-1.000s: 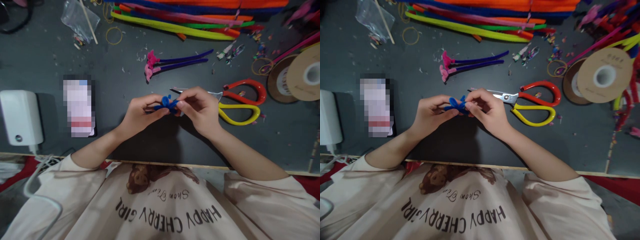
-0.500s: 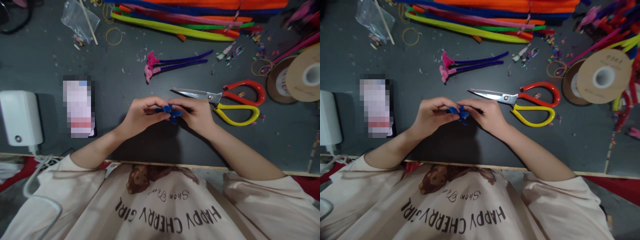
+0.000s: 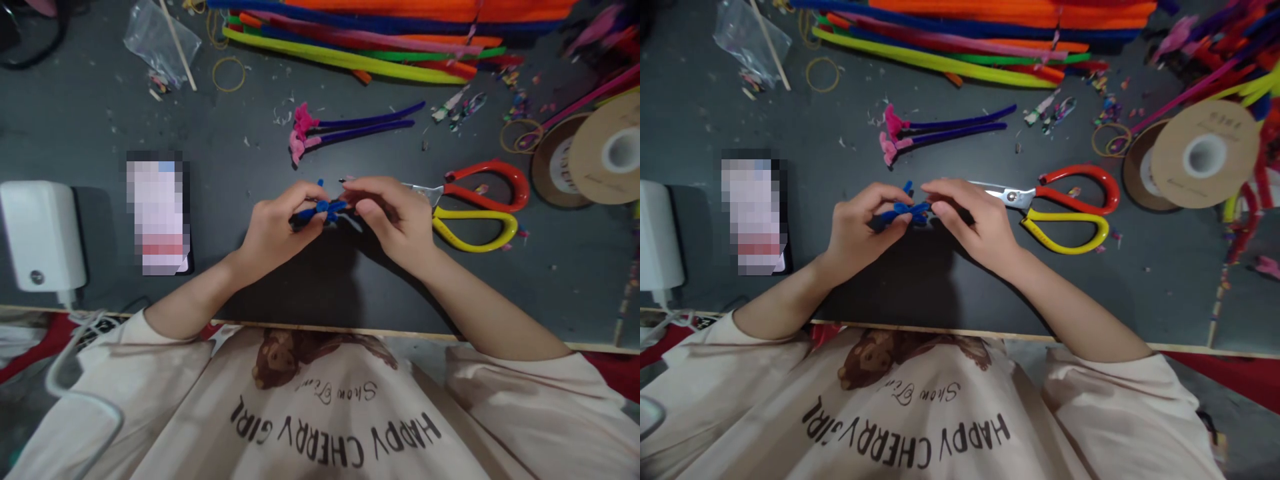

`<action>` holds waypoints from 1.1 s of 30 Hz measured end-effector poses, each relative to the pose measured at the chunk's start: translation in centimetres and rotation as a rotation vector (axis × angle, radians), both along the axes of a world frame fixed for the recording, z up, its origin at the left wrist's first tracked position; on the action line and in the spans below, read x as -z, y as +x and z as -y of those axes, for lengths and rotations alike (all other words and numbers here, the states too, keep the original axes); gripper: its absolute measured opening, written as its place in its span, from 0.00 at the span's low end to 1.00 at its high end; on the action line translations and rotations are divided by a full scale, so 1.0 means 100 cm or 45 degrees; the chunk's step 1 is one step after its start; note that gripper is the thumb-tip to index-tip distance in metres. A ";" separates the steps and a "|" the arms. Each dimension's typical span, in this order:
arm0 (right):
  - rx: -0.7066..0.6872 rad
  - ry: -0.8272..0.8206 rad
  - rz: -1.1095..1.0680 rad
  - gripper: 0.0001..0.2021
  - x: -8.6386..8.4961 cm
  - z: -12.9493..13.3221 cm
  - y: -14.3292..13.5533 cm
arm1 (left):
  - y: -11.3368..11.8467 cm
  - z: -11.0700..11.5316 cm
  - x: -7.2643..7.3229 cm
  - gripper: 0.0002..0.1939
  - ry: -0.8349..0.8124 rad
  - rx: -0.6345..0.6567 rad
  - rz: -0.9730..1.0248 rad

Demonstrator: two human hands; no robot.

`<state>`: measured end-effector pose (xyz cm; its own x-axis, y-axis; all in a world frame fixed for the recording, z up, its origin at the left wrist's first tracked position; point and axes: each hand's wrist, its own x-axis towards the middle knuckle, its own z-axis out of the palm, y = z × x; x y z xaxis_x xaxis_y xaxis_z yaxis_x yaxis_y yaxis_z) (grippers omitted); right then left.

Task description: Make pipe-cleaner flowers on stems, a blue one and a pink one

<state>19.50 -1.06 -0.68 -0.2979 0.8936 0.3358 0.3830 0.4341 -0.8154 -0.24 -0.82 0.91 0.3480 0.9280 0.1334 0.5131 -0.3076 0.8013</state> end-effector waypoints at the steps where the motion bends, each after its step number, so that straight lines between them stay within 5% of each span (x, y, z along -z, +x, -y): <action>1: -0.013 0.064 0.009 0.13 0.000 0.000 -0.001 | -0.001 0.000 0.002 0.08 0.059 0.004 -0.104; 5: -0.088 0.208 0.045 0.09 0.002 0.002 -0.004 | -0.002 0.002 0.014 0.10 0.182 0.118 -0.269; 10: -0.050 0.126 -0.043 0.06 0.003 0.004 -0.008 | 0.000 0.002 0.014 0.10 0.070 0.120 -0.041; 17: 0.044 -0.250 -0.253 0.05 -0.004 0.003 -0.008 | 0.004 -0.003 0.002 0.07 -0.322 0.078 0.342; 33: -0.151 -0.772 -0.474 0.10 -0.007 -0.005 -0.007 | 0.001 -0.004 -0.002 0.07 -0.223 0.087 0.175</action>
